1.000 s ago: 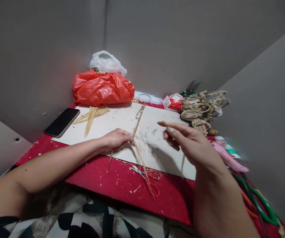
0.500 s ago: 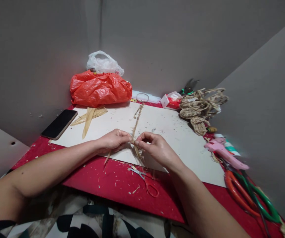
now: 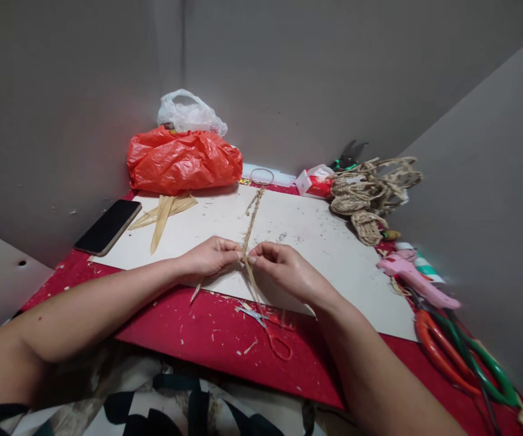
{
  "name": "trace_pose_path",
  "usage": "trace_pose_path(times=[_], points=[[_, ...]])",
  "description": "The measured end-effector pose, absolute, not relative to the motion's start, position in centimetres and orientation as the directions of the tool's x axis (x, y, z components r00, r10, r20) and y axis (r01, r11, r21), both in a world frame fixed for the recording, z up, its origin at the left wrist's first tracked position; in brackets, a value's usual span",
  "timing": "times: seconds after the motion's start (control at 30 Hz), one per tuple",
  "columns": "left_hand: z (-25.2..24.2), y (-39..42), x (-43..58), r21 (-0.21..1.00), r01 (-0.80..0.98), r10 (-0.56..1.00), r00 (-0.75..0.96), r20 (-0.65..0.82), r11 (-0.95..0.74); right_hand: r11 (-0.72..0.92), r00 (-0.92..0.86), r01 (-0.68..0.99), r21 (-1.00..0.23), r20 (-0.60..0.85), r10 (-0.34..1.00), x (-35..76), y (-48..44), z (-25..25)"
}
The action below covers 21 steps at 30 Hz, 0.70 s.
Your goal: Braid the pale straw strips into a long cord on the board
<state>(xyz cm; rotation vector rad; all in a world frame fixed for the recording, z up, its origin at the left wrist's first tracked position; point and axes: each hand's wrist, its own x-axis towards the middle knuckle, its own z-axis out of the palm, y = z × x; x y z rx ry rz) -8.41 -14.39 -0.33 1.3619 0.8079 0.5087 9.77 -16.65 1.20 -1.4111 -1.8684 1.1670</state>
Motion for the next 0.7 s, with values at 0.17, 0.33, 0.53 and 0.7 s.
trace_pose_path(times=[0.17, 0.33, 0.53, 0.7], points=[[-0.5, -14.3, -8.1, 0.985, 0.164, 0.754, 0.641, -0.145, 0.050, 0.162, -0.329, 0.608, -0.778, -0.061, 0.942, 10.0, -16.5, 1.3], [-0.4, -14.1, -8.0, 0.980, 0.200, 0.735, 0.665, -0.136, 0.000, 0.283, -0.307, 0.772, -0.569, 0.056, 0.950, 9.6, -16.9, 0.9], [0.6, -14.1, -8.0, 0.951, 0.297, 0.752, 0.607, -0.255, 0.083, 0.395, -0.370, 0.864, -0.313, 0.136, 0.919, 9.1, -17.6, 1.1], [0.5, -14.1, -8.2, 0.955, 0.250, 0.737, 0.614, -0.285, 0.161, 0.392, -0.354, 0.892, -0.225, 0.190, 0.916, 8.7, -18.0, 1.1]])
